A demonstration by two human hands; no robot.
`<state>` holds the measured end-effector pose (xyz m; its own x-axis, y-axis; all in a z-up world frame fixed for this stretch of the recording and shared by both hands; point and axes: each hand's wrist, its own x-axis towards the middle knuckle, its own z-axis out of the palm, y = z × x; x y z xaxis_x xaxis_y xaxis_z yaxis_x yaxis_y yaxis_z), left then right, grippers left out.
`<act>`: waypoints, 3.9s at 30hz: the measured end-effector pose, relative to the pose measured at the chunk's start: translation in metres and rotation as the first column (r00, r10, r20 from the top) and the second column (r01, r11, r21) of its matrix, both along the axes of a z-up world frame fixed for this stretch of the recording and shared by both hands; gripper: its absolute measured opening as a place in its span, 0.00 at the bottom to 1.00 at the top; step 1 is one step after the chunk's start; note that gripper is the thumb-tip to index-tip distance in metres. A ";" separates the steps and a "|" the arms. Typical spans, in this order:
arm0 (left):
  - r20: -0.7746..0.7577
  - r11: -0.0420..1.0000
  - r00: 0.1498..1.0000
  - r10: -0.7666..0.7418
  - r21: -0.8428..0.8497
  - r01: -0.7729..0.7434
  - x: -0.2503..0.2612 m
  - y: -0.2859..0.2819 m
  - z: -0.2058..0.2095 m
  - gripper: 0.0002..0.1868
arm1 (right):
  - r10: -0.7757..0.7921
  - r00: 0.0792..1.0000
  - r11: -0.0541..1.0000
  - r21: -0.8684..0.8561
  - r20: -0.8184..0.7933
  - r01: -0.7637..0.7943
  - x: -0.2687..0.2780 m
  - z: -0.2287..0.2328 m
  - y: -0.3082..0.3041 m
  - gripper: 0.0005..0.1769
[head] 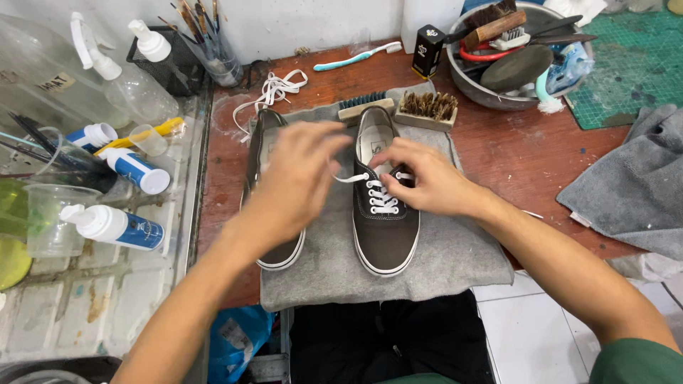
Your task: The person laces a pair of black canvas shoes with white laces. They thread the laces through the eyelets on both shoes, pull them tight, and tie them into knots. The person then flips one shoe over to show the sole.
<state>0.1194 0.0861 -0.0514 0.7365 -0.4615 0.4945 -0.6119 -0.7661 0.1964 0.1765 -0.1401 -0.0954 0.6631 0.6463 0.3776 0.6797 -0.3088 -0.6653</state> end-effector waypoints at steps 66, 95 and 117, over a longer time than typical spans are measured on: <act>-0.273 0.223 0.642 -0.716 -0.961 -0.161 0.019 0.005 -0.054 0.14 | 0.071 0.996 0.996 0.054 -0.047 -0.068 0.016 -0.007 -0.016 0.17; -0.074 0.970 0.986 -0.151 -0.205 0.133 0.012 -0.007 -0.017 0.08 | 0.216 0.976 0.963 0.173 -0.029 -0.208 0.004 -0.006 -0.007 0.02; 0.174 0.968 0.985 -0.001 -0.247 0.045 -0.053 0.023 0.049 0.14 | 0.239 0.970 0.971 -0.029 0.043 -0.238 0.008 -0.010 -0.009 0.10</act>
